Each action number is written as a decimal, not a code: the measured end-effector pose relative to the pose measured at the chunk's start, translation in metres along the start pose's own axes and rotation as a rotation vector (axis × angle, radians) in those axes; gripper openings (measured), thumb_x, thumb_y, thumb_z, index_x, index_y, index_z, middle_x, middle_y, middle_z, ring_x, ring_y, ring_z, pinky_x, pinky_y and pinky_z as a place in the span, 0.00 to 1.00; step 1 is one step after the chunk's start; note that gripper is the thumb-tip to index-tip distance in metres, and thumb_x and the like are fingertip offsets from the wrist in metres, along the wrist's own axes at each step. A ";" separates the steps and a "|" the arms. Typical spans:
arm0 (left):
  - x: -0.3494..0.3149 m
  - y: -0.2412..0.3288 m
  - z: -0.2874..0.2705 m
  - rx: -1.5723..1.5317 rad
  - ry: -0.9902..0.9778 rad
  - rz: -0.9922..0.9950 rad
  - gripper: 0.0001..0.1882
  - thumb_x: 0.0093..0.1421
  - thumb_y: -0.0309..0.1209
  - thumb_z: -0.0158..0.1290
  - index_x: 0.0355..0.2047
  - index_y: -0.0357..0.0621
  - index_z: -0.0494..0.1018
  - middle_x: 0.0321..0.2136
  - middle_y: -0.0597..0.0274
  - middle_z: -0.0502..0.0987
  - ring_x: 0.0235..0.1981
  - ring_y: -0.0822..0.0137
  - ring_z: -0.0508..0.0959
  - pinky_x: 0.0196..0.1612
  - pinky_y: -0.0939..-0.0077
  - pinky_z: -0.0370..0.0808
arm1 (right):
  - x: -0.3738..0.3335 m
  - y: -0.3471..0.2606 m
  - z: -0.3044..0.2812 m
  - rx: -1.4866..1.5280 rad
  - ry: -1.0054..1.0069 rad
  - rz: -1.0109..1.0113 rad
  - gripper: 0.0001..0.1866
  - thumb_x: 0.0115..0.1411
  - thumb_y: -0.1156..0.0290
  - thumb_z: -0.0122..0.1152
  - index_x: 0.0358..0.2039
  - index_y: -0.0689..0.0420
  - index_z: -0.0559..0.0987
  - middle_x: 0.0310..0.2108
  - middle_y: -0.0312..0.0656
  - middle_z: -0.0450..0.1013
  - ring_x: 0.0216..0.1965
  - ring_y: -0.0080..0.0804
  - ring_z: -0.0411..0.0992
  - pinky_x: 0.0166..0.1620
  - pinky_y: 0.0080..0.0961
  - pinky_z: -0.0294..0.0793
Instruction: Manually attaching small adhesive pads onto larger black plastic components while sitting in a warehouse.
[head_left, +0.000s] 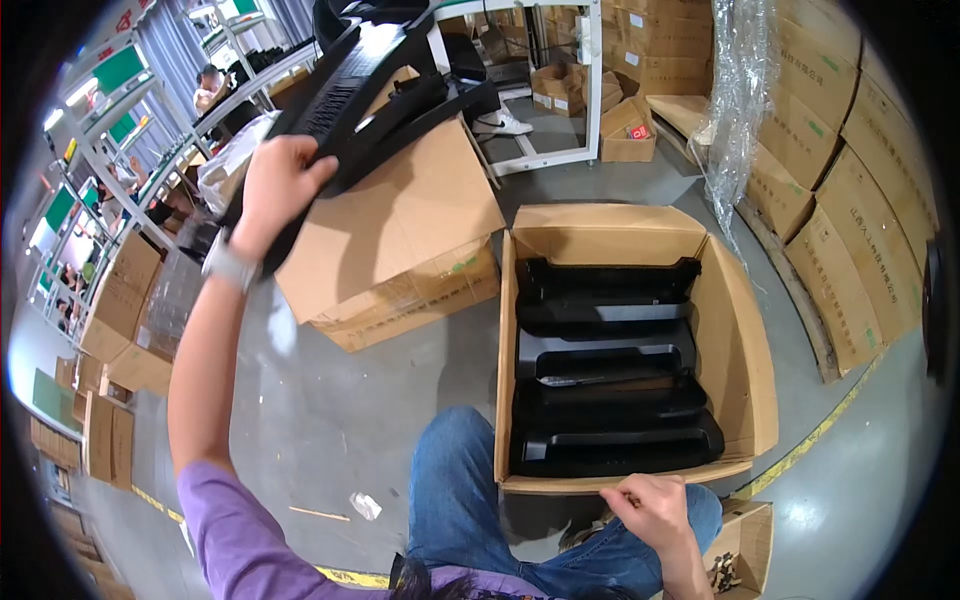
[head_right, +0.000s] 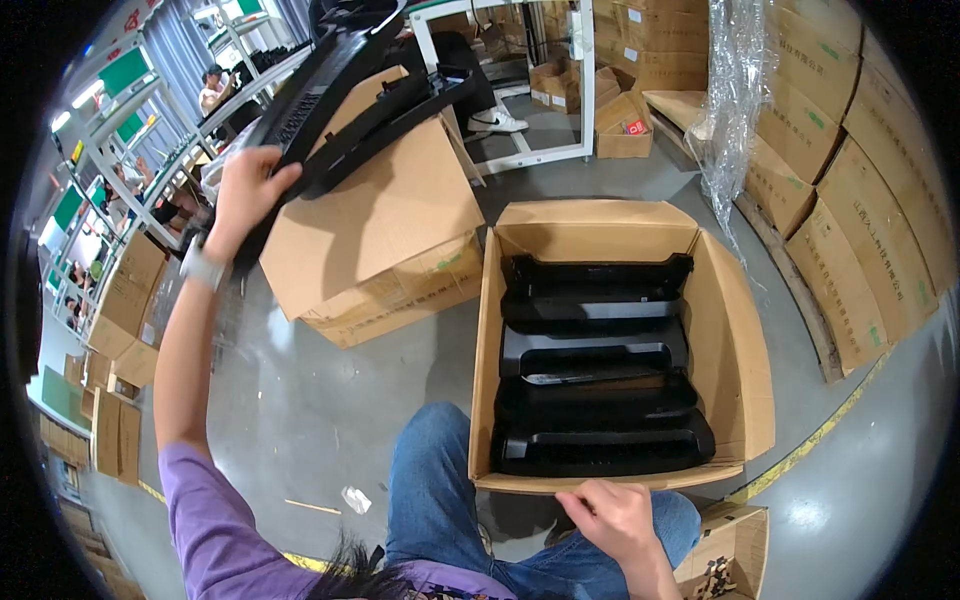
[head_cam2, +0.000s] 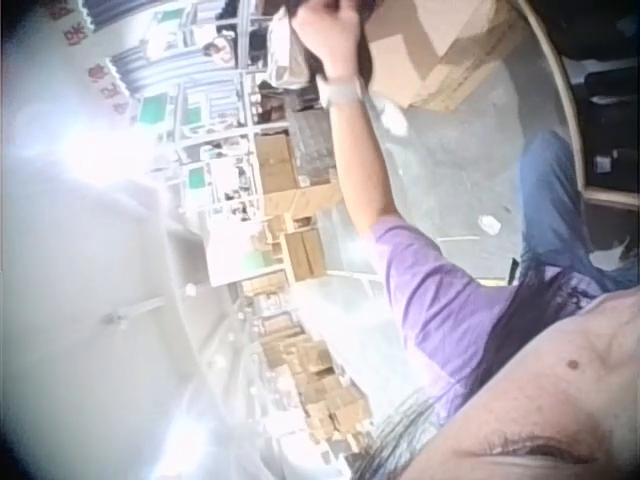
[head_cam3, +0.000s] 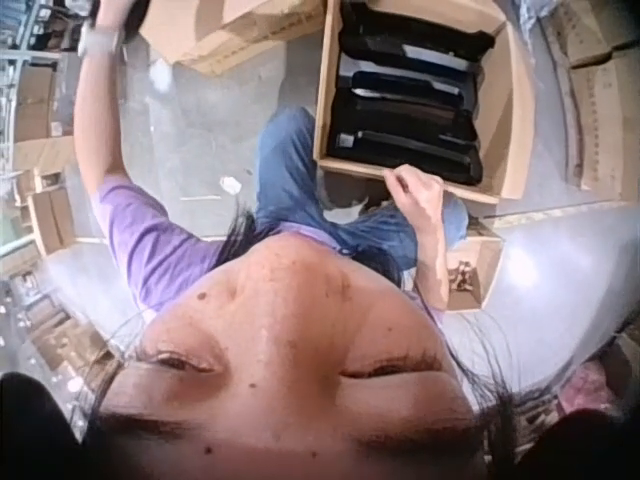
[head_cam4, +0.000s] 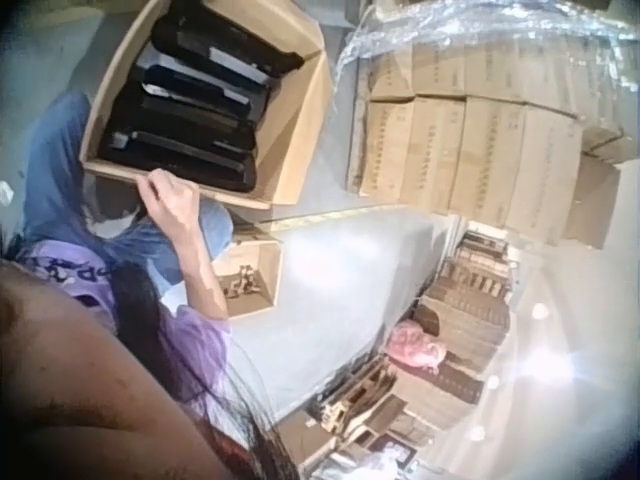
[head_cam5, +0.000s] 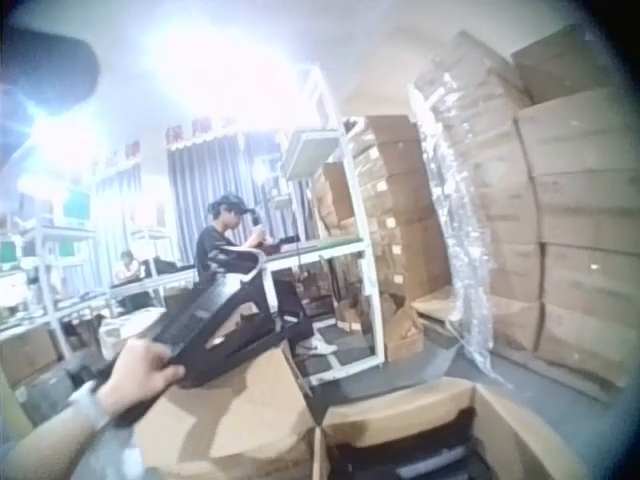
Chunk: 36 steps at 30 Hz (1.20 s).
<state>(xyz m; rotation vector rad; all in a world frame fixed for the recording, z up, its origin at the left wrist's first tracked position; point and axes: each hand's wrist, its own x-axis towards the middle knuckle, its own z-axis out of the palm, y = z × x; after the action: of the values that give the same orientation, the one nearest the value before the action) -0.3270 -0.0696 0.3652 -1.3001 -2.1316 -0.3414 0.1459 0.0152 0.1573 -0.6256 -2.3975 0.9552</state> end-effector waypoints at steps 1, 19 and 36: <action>0.022 -0.016 0.005 0.109 0.006 -0.015 0.13 0.45 0.35 0.60 0.17 0.38 0.73 0.16 0.49 0.72 0.21 0.55 0.75 0.26 0.63 0.69 | -0.003 0.004 0.001 -0.056 -0.036 -0.086 0.11 0.49 0.70 0.67 0.16 0.57 0.74 0.15 0.40 0.72 0.17 0.35 0.72 0.20 0.25 0.70; 0.097 -0.085 0.095 0.413 -0.274 0.035 0.20 0.43 0.48 0.64 0.19 0.42 0.79 0.21 0.54 0.78 0.27 0.57 0.79 0.32 0.65 0.75 | -0.022 0.001 -0.015 -0.316 -0.293 0.045 0.14 0.52 0.62 0.64 0.16 0.56 0.74 0.15 0.38 0.72 0.20 0.36 0.73 0.24 0.27 0.72; -0.019 0.115 0.155 -0.590 -0.328 -0.002 0.14 0.61 0.35 0.50 0.27 0.37 0.78 0.18 0.44 0.74 0.18 0.57 0.77 0.26 0.67 0.71 | -0.021 0.008 -0.017 0.245 0.134 0.477 0.13 0.50 0.70 0.66 0.16 0.64 0.75 0.12 0.41 0.68 0.14 0.25 0.65 0.20 0.21 0.61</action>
<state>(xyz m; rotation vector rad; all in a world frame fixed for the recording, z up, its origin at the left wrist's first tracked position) -0.2776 0.0517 0.2217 -1.7783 -2.4003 -0.8576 0.1735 0.0170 0.1571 -1.1529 -2.0066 1.3267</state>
